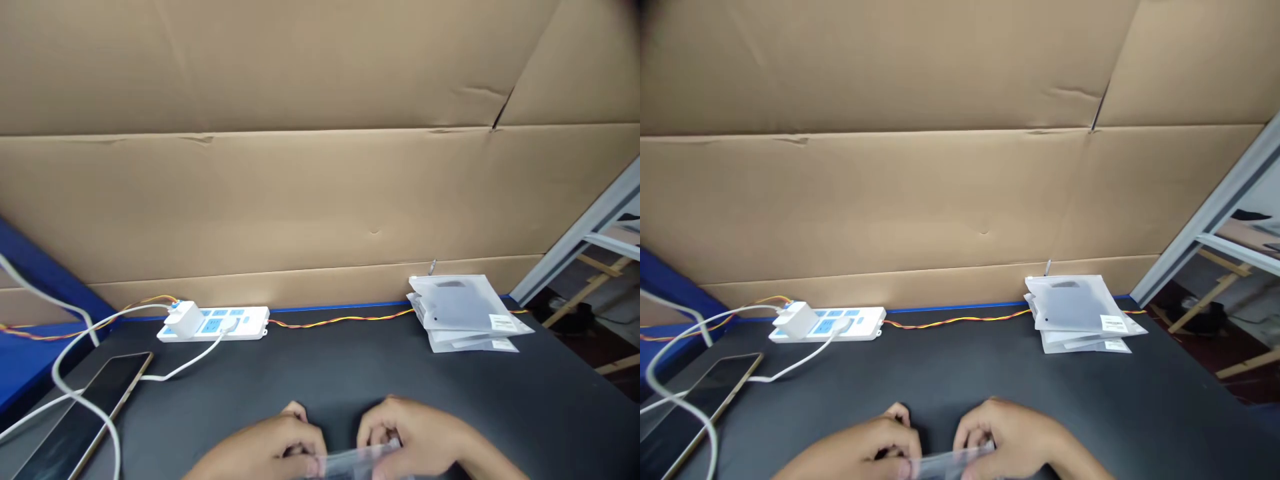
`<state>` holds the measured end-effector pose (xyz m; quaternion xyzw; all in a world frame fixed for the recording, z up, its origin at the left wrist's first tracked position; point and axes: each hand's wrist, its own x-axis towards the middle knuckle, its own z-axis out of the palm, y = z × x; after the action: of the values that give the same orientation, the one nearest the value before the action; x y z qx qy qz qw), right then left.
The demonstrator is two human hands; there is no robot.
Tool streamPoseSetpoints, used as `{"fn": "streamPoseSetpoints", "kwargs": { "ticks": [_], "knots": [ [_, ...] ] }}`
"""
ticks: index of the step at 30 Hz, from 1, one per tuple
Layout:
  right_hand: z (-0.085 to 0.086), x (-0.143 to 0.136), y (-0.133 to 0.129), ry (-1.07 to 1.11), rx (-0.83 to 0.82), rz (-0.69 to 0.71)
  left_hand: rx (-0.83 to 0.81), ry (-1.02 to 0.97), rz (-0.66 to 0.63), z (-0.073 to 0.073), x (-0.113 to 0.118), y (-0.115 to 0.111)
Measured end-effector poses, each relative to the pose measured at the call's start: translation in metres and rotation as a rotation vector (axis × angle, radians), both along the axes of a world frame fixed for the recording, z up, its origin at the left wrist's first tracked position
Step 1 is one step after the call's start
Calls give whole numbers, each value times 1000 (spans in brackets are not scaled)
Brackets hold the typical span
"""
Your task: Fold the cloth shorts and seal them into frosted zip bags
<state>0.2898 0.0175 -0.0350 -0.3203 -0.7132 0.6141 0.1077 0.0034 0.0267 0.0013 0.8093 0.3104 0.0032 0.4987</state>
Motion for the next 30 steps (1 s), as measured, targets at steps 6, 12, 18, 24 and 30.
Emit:
{"fn": "streamPoseSetpoints", "kwargs": {
  "ticks": [6, 12, 18, 24, 30],
  "knots": [
    [0, 2, 4, -35, 264, -295, 49, -51, 155, -7, -4, 5],
    [-10, -1, 10, 46, 137, -457, -74, -112, 337, -10, -6, 4],
    [-8, -29, -4, 112, 124, -401, 76, -244, 452, -24, 27, 3],
    [-2, -35, -8, 63, 300, -438, 45, -343, 446, -38, 58, 3],
    [-2, -31, -10, -111, 413, -396, 124, -373, 513, -45, 59, 9]
  ]
}}
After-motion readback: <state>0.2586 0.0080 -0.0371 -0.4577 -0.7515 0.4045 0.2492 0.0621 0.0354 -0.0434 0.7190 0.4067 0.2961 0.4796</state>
